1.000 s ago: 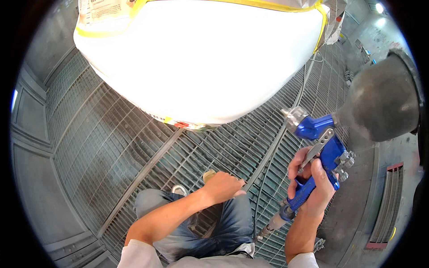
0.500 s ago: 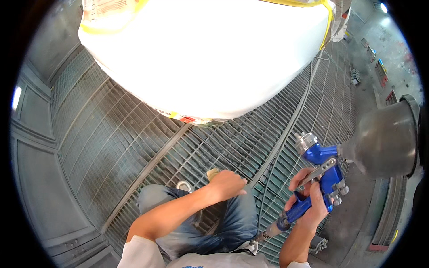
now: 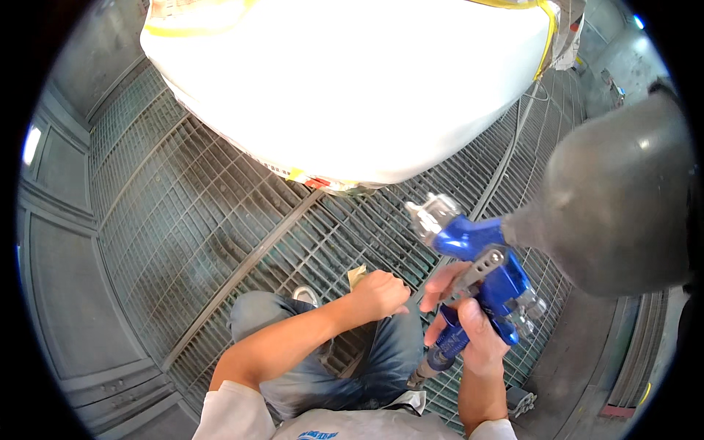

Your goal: The person pours paint into a spray gun, walks into a paint booth, and sprays white paint onto a car covered with newspaper and tape. They wipe the car's surface with a cloth and continue applying paint to the hood and side panels.

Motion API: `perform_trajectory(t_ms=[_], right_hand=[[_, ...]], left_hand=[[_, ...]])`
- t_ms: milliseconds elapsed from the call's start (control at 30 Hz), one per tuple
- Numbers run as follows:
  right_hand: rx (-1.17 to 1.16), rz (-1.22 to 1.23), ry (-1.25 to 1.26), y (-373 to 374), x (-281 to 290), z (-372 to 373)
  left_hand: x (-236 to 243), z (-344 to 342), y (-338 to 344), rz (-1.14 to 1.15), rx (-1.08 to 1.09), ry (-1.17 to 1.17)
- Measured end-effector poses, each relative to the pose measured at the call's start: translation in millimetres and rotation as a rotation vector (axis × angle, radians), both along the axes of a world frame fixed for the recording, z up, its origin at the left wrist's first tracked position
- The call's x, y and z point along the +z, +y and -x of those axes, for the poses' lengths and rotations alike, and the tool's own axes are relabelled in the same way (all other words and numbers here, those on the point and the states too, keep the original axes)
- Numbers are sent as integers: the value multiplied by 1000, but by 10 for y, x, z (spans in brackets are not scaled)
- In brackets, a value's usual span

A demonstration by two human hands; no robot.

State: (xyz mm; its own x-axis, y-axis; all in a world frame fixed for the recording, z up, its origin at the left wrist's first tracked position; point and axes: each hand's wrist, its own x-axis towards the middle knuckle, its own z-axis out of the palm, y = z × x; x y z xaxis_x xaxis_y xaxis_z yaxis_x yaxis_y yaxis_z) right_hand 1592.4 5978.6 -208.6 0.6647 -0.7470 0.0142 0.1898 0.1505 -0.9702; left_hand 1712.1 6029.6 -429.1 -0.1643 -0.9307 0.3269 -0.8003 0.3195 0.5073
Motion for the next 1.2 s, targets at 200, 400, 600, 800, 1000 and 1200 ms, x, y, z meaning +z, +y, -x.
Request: perform_trajectory(t_ms=[200, 400, 600, 800, 1000, 1200], right_hand=[[-122, 87, 43, -139, -40, 146], [-538, 189, 11, -229, -158, 444], [-389, -30, -98, -157, -367, 831], [-291, -197, -87, -67, -439, 910], [-320, -182, -38, 97, -529, 795], [-266, -97, 22, 284, -470, 626]], left_hand=[[316, -28, 7, -117, -32, -81], [443, -14, -54, -373, -61, -149], [435, 27, -87, -376, -82, -188], [426, 2, -94, -484, -94, -155], [177, 21, -77, -437, -115, -181], [171, -1, 59, -267, -55, -94]])
